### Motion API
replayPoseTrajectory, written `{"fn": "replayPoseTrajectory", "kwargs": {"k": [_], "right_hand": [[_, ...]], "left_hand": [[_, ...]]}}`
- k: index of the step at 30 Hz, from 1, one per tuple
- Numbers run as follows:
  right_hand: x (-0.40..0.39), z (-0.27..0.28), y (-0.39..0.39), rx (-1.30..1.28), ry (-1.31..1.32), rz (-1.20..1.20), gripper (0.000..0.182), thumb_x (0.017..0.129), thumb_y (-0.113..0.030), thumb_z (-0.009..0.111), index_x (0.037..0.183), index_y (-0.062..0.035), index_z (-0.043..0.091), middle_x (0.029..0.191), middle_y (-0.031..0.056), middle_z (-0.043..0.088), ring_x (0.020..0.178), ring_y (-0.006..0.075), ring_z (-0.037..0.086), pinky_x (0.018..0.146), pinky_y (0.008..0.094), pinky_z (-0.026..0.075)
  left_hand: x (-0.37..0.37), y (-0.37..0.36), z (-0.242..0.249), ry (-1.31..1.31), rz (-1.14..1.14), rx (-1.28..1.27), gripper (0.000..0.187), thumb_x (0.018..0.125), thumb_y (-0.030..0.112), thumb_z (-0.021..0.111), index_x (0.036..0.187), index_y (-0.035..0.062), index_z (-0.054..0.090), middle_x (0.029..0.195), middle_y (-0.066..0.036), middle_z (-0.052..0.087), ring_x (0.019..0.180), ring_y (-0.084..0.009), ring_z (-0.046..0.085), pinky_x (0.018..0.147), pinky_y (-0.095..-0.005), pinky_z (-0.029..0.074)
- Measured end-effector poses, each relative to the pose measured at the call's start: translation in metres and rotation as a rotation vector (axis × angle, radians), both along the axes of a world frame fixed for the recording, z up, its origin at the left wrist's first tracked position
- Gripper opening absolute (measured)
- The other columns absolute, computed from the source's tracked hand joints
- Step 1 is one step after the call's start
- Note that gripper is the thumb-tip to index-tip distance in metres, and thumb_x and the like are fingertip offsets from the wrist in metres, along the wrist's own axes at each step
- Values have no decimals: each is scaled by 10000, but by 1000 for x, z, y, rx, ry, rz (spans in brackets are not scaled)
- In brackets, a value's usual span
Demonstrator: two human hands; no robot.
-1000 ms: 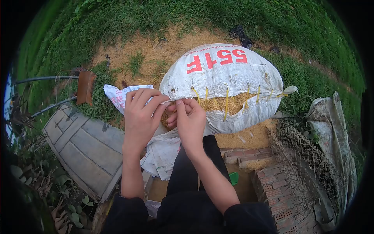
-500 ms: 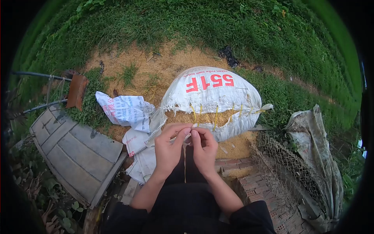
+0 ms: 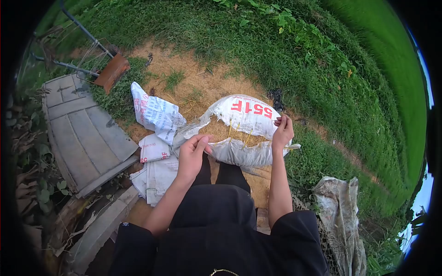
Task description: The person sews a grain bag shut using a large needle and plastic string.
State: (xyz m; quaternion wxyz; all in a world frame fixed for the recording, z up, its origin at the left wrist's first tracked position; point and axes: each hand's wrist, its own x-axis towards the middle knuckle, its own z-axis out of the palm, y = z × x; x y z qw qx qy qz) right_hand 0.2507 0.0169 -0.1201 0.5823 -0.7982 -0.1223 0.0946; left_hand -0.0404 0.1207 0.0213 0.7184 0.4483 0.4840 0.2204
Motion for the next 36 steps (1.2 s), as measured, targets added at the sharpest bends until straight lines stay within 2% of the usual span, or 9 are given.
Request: {"fn": "replayPoseTrajectory", "kwargs": {"k": [1, 3, 7, 9, 17, 18, 19, 31, 36], "right_hand": [[0, 23, -1, -62, -38, 40, 221, 1058, -142, 563, 1093, 24, 705, 840, 68, 691, 678, 110, 610, 640, 265, 506], [-6, 81, 1, -235, -549, 208, 212, 1048, -130, 572, 1136, 2, 712, 830, 74, 672, 688, 113, 589, 649, 278, 484], [-52, 145, 6, -110, 32, 517, 259, 1057, -129, 545, 1248, -34, 691, 733, 43, 611, 651, 102, 537, 629, 283, 453], [-71, 153, 5, -231, -16, 723, 283, 1050, -108, 534, 1296, -44, 659, 744, 76, 640, 669, 146, 585, 657, 310, 478], [-90, 140, 12, -122, 226, 1048, 105, 1044, -82, 554, 1011, 13, 522, 844, 106, 713, 789, 94, 625, 686, 266, 486], [-88, 135, 15, -80, 222, 1059, 107, 1021, -70, 581, 1020, 36, 566, 834, 128, 720, 799, 179, 704, 725, 321, 534], [-86, 131, 16, -77, 217, 1072, 107, 1021, -70, 581, 1020, 36, 566, 834, 128, 720, 799, 179, 704, 725, 321, 534], [-86, 123, 18, -56, 194, 1134, 132, 990, -103, 659, 973, 27, 643, 825, 105, 719, 794, 141, 690, 720, 301, 539], [-89, 127, 15, -88, 201, 1156, 110, 993, -86, 663, 966, 15, 627, 814, 28, 672, 756, 58, 593, 679, 250, 486]], "left_hand": [[-2, -4, -7, -8, 79, 29, 253, 1055, 185, 576, 1117, -27, 701, 777, -4, 643, 750, -67, 584, 753, -233, 468], [-3, -14, -14, -5, 113, 55, 263, 1057, 179, 566, 1155, -28, 697, 819, -16, 662, 787, -77, 601, 790, -235, 473], [7, -25, -18, 60, 83, 43, 294, 1048, 139, 562, 1259, -33, 673, 948, -70, 726, 911, -120, 668, 891, -267, 507], [15, -34, -27, -82, 49, 19, 292, 1051, 123, 554, 1263, -55, 651, 1001, -89, 725, 975, -145, 679, 926, -285, 521], [23, -37, -22, -156, 10, 13, 307, 1026, 111, 602, 1274, -67, 632, 1036, -136, 754, 958, -174, 719, 931, -300, 538], [22, -37, -23, -185, 26, 9, 297, 1022, 110, 610, 1259, -66, 641, 1033, -131, 752, 959, -171, 716, 921, -299, 543], [21, -36, -24, -214, 41, 6, 288, 1017, 108, 619, 1245, -64, 651, 1030, -126, 749, 959, -168, 713, 911, -298, 548], [24, -39, -29, -245, 137, 2, 259, 989, 117, 667, 1177, -60, 687, 1026, -102, 736, 947, -161, 699, 904, -303, 558], [22, -40, -32, -260, 142, -31, 247, 991, 116, 664, 1169, -53, 689, 1019, -101, 735, 944, -162, 700, 904, -306, 559]]}}
